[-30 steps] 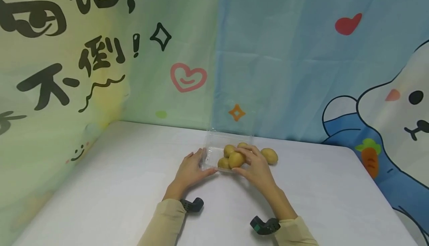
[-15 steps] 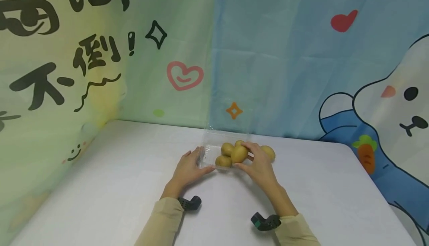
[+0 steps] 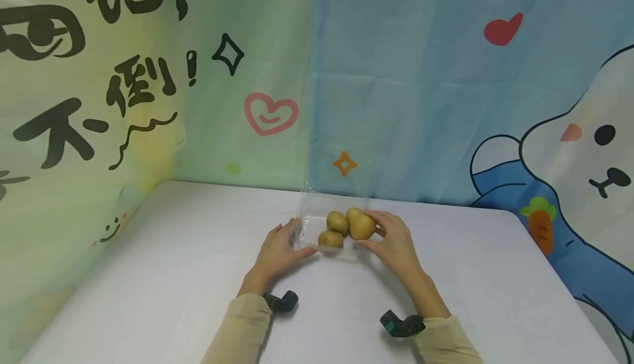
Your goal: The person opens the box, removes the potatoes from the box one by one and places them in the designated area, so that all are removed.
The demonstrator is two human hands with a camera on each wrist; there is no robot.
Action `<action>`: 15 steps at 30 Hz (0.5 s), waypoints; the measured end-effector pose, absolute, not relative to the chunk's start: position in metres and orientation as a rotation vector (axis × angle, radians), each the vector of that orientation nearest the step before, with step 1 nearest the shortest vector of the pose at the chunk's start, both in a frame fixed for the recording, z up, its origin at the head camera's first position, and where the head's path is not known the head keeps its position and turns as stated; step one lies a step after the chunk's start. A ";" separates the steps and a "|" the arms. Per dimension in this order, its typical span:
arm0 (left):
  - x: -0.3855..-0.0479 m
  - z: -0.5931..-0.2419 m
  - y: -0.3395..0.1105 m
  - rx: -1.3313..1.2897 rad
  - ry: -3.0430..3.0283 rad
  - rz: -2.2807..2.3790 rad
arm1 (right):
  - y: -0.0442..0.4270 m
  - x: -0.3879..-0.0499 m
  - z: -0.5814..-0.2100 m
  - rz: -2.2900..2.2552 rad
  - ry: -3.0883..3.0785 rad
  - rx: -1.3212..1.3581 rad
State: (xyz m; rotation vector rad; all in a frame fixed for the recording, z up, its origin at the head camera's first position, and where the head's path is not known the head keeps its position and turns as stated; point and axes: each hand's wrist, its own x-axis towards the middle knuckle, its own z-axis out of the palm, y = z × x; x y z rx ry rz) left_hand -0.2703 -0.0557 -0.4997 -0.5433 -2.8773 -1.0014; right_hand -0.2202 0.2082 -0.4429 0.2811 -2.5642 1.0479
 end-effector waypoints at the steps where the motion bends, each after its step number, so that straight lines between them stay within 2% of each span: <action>1: -0.270 -0.500 -0.056 -0.534 -2.881 -1.005 | 0.210 -0.220 -0.443 1.053 -2.559 0.281; 15: -0.269 -0.499 -0.055 -0.536 -2.878 -0.998 | 0.247 -0.218 -0.437 0.991 -2.455 0.155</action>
